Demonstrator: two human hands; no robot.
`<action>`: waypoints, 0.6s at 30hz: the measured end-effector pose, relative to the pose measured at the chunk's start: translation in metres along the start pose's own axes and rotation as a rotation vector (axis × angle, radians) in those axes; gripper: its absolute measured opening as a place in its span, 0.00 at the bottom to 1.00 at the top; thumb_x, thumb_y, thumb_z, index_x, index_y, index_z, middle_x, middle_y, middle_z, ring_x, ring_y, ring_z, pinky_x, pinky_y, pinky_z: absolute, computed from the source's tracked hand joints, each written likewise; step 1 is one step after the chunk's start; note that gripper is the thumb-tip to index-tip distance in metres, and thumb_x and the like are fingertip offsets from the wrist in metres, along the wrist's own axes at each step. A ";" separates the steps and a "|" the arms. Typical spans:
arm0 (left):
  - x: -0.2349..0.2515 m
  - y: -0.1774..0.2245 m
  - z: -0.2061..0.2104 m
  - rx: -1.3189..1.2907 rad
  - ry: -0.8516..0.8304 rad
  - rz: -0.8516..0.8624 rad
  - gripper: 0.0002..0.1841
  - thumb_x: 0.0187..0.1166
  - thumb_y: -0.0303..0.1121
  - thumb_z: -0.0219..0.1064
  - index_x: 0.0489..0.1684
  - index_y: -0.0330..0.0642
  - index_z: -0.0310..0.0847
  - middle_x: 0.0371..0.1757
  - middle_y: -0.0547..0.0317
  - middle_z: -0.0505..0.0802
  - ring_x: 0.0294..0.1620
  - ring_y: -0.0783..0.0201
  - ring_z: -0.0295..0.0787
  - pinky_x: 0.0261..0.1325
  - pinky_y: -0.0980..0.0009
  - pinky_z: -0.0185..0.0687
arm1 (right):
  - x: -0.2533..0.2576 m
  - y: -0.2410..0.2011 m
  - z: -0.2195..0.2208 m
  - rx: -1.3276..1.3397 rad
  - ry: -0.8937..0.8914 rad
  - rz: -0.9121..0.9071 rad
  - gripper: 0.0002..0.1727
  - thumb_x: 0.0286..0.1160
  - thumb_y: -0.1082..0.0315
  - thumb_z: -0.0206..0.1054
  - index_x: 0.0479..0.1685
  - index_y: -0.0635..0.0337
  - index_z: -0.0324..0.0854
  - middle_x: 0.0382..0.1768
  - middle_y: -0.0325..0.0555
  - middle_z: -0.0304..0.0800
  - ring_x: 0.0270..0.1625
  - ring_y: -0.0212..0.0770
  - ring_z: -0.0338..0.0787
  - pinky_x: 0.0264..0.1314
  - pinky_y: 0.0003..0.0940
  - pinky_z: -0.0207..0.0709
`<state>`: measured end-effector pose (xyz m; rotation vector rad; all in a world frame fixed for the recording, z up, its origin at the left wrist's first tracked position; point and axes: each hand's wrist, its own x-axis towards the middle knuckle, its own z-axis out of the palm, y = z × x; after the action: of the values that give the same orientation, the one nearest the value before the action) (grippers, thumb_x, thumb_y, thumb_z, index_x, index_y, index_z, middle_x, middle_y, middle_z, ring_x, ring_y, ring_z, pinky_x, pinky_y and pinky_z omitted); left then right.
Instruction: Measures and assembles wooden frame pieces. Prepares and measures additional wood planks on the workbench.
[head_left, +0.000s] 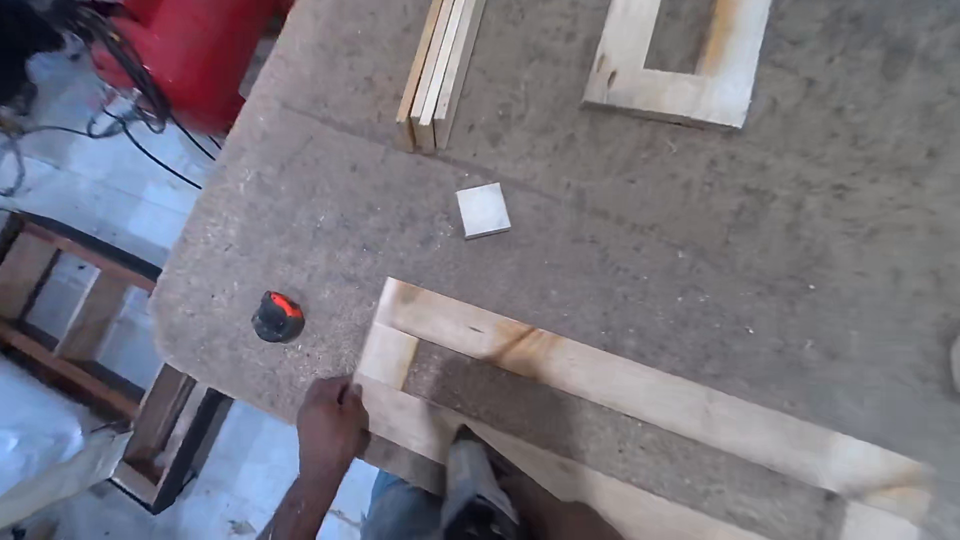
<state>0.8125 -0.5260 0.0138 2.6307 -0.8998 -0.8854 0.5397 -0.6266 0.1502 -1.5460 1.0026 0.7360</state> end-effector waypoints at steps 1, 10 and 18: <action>-0.006 -0.003 0.002 -0.032 -0.091 0.047 0.15 0.84 0.38 0.65 0.57 0.40 0.91 0.54 0.47 0.94 0.56 0.52 0.92 0.65 0.49 0.86 | 0.014 -0.016 0.006 -0.008 -0.029 0.028 0.36 0.72 0.42 0.70 0.76 0.54 0.76 0.48 0.61 0.94 0.54 0.65 0.93 0.55 0.68 0.82; 0.015 -0.035 0.014 -0.122 -0.338 0.265 0.11 0.74 0.47 0.75 0.40 0.52 0.96 0.40 0.66 0.97 0.42 0.68 0.94 0.52 0.60 0.92 | 0.091 -0.068 0.017 -0.128 -0.208 0.116 0.38 0.65 0.44 0.75 0.75 0.50 0.72 0.46 0.56 0.92 0.52 0.61 0.93 0.50 0.65 0.83; 0.021 -0.052 0.018 -0.178 -0.290 0.482 0.08 0.75 0.41 0.73 0.36 0.51 0.96 0.38 0.65 0.97 0.40 0.68 0.95 0.48 0.63 0.93 | 0.098 -0.080 0.023 -0.151 -0.189 0.128 0.38 0.65 0.44 0.75 0.76 0.48 0.72 0.44 0.54 0.92 0.50 0.60 0.93 0.48 0.64 0.84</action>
<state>0.8400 -0.4982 -0.0309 2.0303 -1.3753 -1.1567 0.6560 -0.6218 0.0966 -1.5179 0.9277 1.0476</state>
